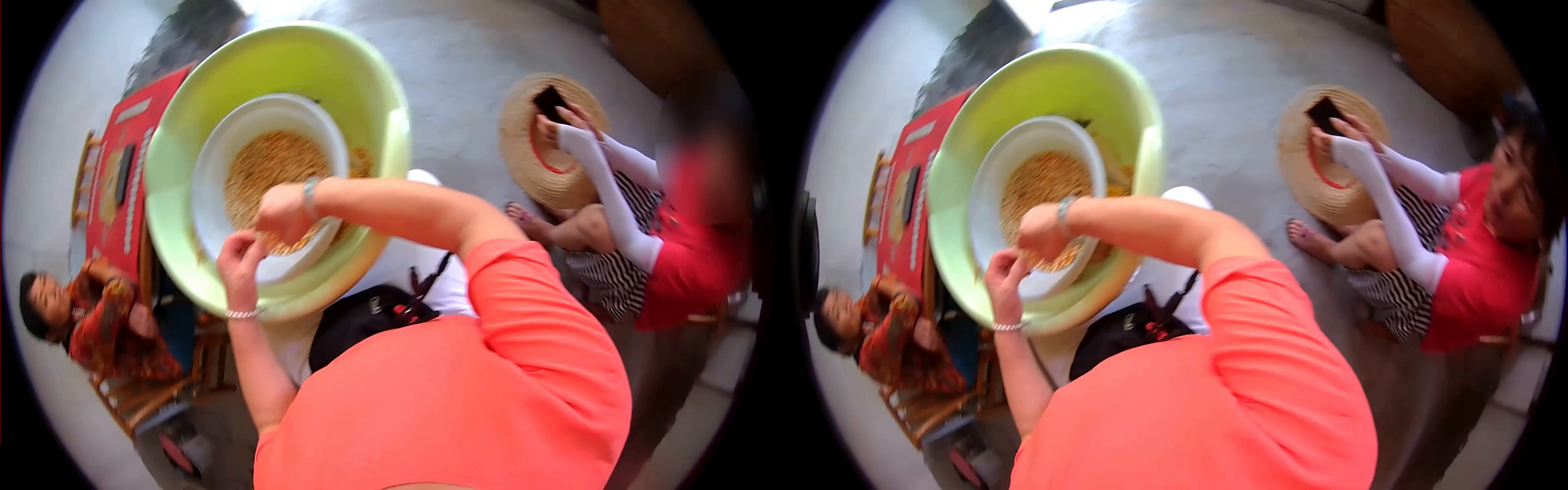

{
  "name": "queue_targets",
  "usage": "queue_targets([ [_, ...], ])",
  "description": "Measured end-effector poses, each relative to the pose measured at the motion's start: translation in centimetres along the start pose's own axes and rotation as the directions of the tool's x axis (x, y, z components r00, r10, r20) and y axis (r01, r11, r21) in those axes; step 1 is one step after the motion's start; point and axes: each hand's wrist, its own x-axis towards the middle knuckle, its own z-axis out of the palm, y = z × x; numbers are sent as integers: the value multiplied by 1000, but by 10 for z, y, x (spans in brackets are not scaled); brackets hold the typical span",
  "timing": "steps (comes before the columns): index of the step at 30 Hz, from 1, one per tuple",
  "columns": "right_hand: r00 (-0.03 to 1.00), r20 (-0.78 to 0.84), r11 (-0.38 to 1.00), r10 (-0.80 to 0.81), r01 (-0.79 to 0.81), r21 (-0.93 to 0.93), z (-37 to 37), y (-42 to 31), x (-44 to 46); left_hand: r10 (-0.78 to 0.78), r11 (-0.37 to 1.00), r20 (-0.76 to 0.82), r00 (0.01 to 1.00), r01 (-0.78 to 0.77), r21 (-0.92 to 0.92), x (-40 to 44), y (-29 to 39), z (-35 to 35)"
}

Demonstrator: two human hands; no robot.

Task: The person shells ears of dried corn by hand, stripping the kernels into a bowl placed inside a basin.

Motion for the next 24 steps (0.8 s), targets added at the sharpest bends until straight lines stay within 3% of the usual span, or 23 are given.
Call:
queue_targets([
  [8,993,-115,999,-38,38,1,18,13,8,-11,999,14,1000,11,-48,3,-11,-9],
  [11,996,-89,1000,29,-30,-7,16,11,7,-11,998,-35,999,9,-60,5,-13,-5],
  [16,996,-83,998,32,-27,61,20,17,10,60,989,-29,998,-56,134,10,-23,-15],
  [24,998,-45,997,44,-41,60,19,16,10,108,958,-20,994,-99,268,6,-18,-20],
])
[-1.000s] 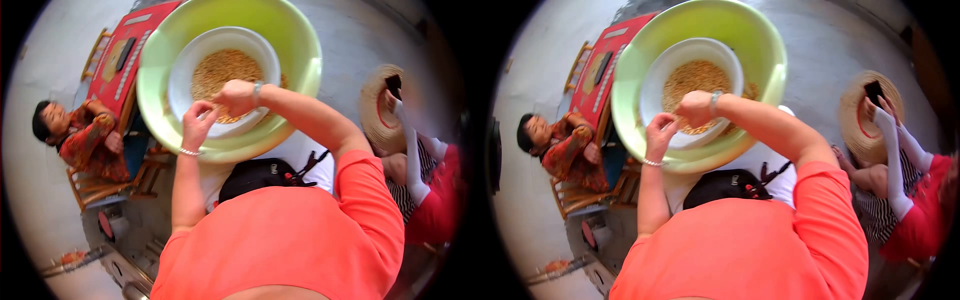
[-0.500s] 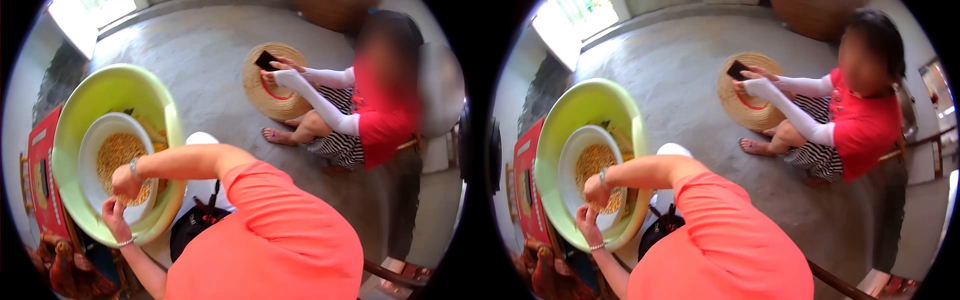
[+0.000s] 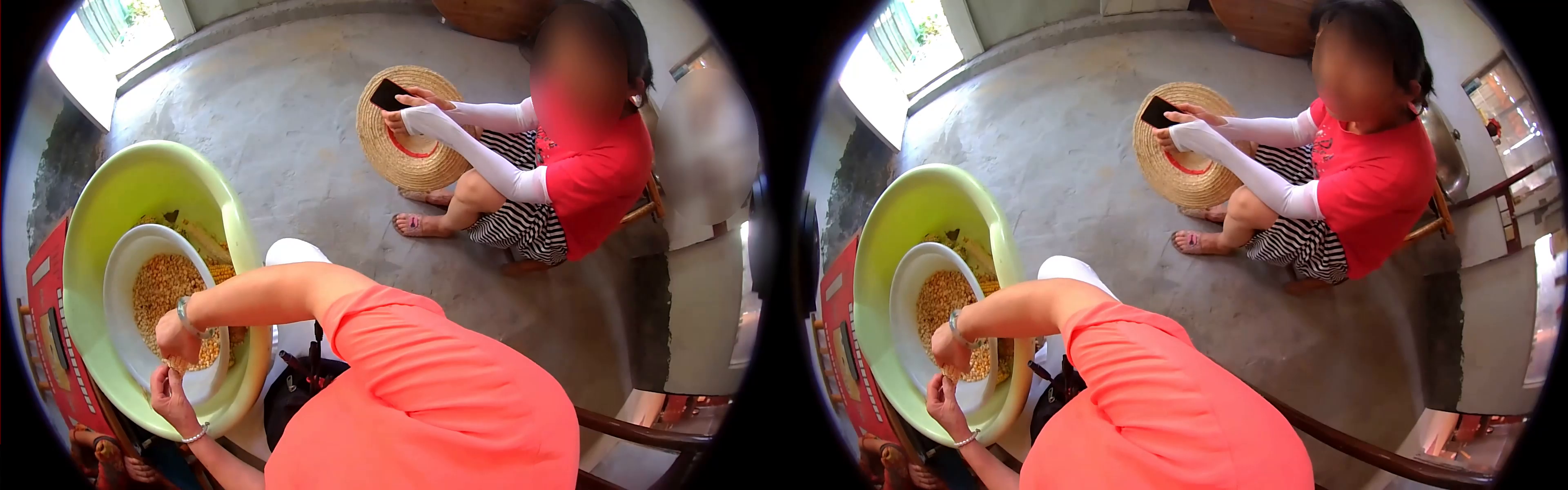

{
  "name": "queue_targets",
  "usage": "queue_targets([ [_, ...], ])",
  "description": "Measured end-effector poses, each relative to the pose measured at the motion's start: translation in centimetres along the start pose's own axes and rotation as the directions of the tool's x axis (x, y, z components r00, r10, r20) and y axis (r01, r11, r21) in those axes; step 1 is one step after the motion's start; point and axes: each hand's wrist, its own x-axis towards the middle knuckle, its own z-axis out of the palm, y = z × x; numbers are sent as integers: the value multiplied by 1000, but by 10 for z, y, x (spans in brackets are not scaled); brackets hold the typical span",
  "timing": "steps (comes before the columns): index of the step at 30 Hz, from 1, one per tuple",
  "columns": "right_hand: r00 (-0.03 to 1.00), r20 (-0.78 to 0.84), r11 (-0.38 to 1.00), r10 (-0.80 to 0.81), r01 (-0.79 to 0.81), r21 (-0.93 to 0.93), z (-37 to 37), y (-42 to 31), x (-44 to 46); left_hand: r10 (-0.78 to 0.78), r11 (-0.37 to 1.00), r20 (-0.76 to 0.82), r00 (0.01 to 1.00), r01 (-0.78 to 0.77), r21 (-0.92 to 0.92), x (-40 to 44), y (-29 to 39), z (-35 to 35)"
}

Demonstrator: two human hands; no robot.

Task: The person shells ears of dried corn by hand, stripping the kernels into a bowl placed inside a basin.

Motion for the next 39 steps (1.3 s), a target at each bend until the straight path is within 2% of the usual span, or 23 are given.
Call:
queue_targets([
  [8,999,42,999,19,-18,-40,-3,-3,0,-8,999,37,999,10,-42,5,-14,-6],
  [11,999,41,997,16,-13,-82,-2,-4,0,-18,999,-41,999,16,-45,6,-13,-2],
  [17,995,79,995,57,-50,-81,-4,-4,1,-47,996,-62,997,42,-83,2,5,11],
  [23,999,33,994,-22,25,-105,-5,-5,-2,-194,970,50,980,199,-137,7,7,-1],
  [26,999,49,989,-11,18,-146,-3,-6,-2,-215,953,54,975,221,-206,7,8,0],
  [35,998,42,992,-48,52,-114,-1,-4,-1,-217,956,86,972,229,-181,4,11,-4],
  [39,997,0,995,-78,78,-67,2,-1,0,-189,975,113,975,201,-97,6,10,-7],
])
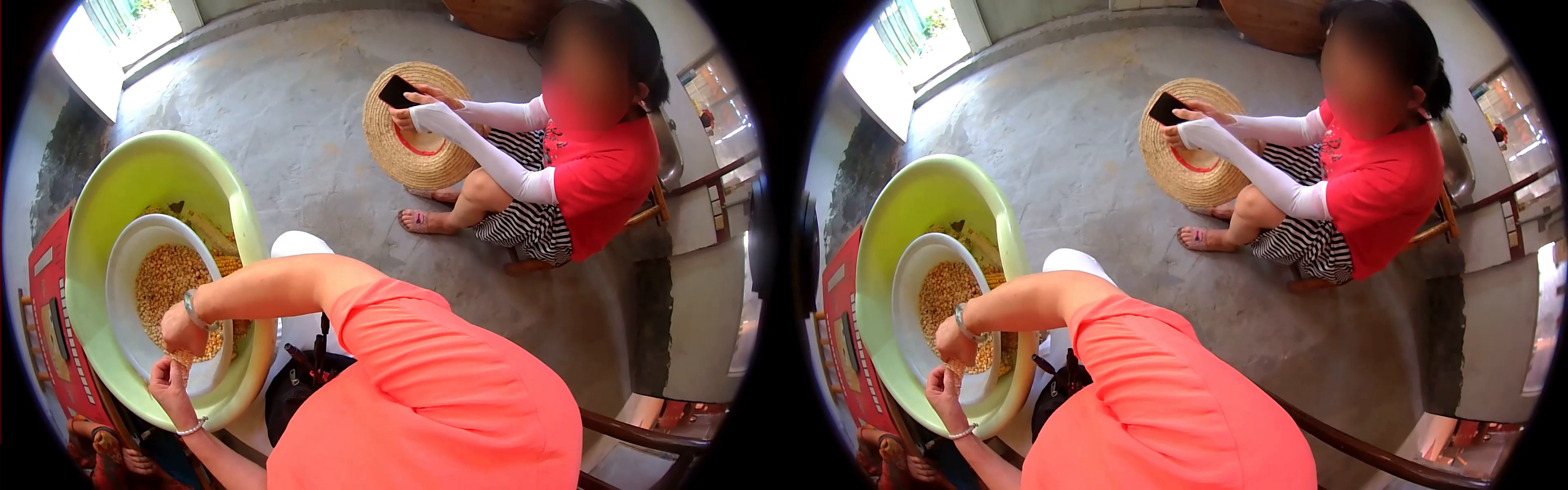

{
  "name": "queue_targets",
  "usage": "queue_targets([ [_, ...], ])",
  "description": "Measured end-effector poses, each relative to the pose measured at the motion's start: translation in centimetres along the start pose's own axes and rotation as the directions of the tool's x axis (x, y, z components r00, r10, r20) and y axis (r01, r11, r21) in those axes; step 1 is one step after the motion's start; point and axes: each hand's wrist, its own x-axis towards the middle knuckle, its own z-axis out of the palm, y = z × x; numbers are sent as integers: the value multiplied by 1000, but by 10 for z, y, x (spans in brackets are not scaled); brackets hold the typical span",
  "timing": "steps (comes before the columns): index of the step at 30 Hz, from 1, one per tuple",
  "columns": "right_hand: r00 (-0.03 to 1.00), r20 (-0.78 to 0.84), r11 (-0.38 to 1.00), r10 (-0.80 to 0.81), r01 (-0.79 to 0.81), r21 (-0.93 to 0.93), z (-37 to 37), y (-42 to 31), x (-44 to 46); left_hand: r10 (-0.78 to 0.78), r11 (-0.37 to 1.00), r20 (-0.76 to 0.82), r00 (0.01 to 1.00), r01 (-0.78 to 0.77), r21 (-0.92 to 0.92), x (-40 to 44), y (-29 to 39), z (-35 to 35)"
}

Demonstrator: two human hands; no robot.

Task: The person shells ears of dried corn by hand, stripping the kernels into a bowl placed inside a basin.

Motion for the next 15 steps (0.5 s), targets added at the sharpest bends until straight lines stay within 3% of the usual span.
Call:
queue_targets([
  [7,999,-23,999,-41,40,-37,12,7,4,52,973,-3,999,-50,227,5,-4,-4],
  [8,998,65,1000,-6,8,-29,-1,0,-2,46,983,1,999,-46,179,1,4,4],
  [11,991,99,996,89,-91,14,-10,-11,-8,89,982,13,996,-90,166,1,0,10],
  [12,988,122,995,96,-97,1,-8,-11,-6,102,965,-30,994,-92,244,2,-5,11],
  [15,991,90,994,100,-104,40,-5,-10,-2,128,973,-52,990,-116,198,-3,8,14],
])
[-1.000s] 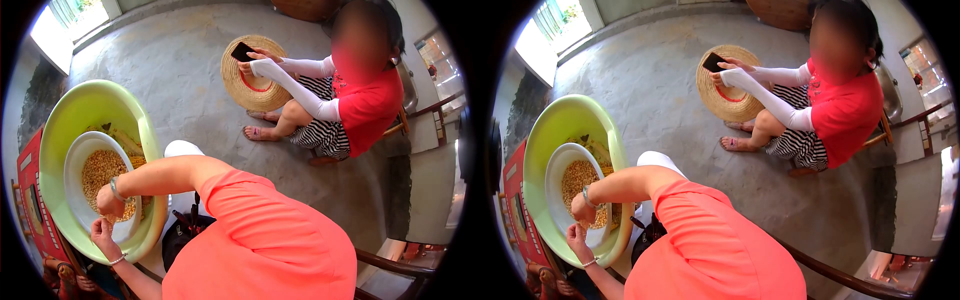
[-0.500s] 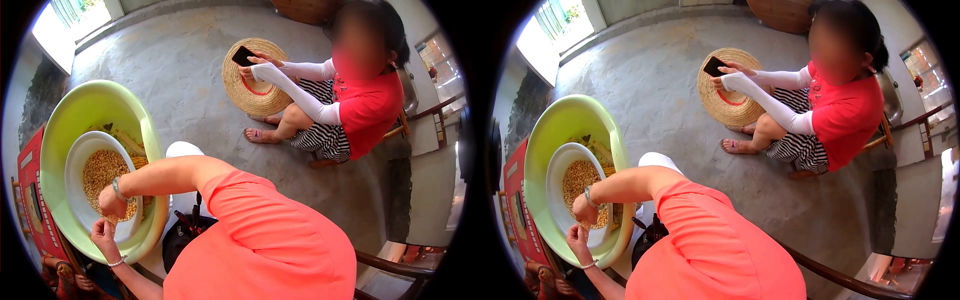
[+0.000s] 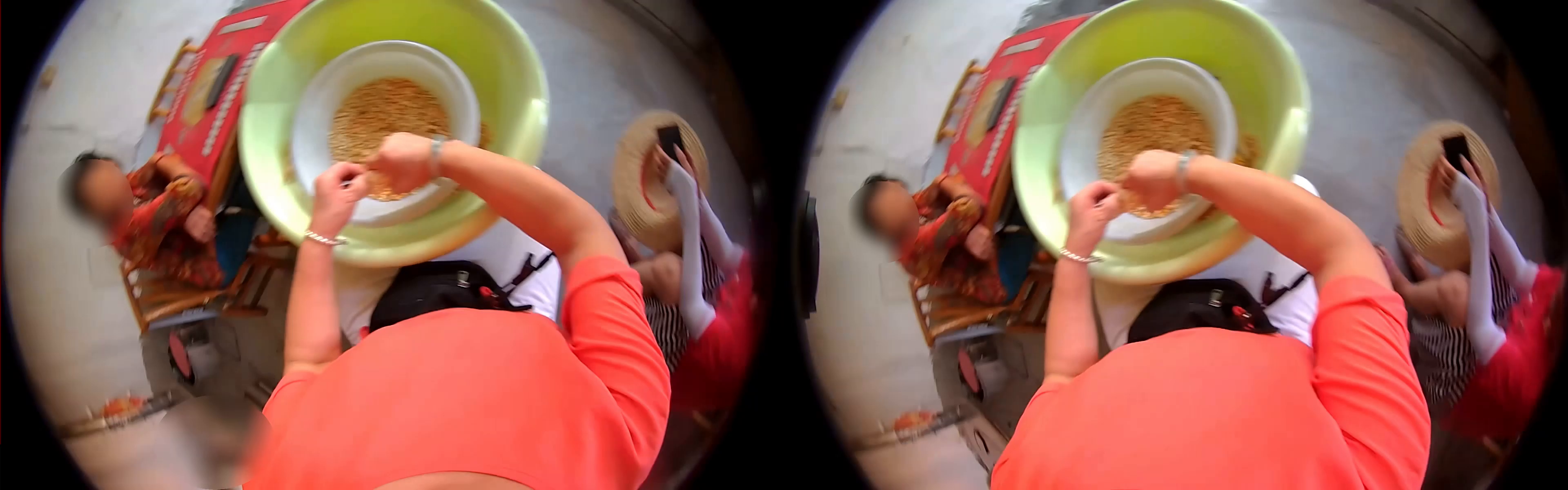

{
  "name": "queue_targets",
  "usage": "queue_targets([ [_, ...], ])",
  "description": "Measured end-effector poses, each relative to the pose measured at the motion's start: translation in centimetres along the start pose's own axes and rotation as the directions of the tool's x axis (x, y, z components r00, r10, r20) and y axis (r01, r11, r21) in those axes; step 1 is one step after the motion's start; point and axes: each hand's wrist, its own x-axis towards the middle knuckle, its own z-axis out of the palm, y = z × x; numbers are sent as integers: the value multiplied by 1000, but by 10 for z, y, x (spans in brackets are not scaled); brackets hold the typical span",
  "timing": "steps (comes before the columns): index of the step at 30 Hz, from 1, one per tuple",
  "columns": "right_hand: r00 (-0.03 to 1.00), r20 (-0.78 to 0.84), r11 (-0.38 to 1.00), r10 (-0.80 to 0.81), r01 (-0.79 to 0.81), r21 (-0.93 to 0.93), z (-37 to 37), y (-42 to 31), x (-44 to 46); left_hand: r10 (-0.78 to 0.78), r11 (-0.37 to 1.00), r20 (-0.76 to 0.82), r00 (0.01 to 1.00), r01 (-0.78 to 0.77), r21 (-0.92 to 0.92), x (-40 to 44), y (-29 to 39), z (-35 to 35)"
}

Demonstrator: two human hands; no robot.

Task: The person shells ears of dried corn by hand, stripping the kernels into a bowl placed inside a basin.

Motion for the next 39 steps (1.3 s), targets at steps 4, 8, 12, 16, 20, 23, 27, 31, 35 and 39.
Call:
queue_targets([
  [4,999,-23,1000,-23,23,-13,-2,3,-3,-88,973,57,995,98,-208,3,-5,0],
  [8,997,-64,999,-43,42,-17,-1,7,1,-58,985,21,998,61,-164,2,9,-5],
  [12,998,-56,999,-33,31,-37,-8,6,-1,-29,999,-3,1000,30,37,3,14,-3],
  [16,997,-67,997,-31,26,-71,-9,5,-3,1,992,-65,998,8,130,4,17,-1],
  [20,996,52,995,69,-65,-72,-15,0,0,77,994,-39,996,-80,-72,9,0,3],
  [23,1000,10,998,-11,12,-63,-9,11,6,114,990,-6,993,-113,83,18,-22,-3],
  [27,1000,3,997,-22,22,-80,7,18,23,213,952,16,977,-212,222,12,-7,-4],
  [31,1000,23,999,5,-4,-53,1,15,13,150,979,34,988,-153,137,12,-10,-1],
  [35,1000,19,998,9,-8,-66,1,15,11,69,989,64,996,-77,123,14,-12,-5],
  [39,1000,21,994,-3,6,-107,-4,14,6,53,947,55,997,-67,315,14,6,-3],
])
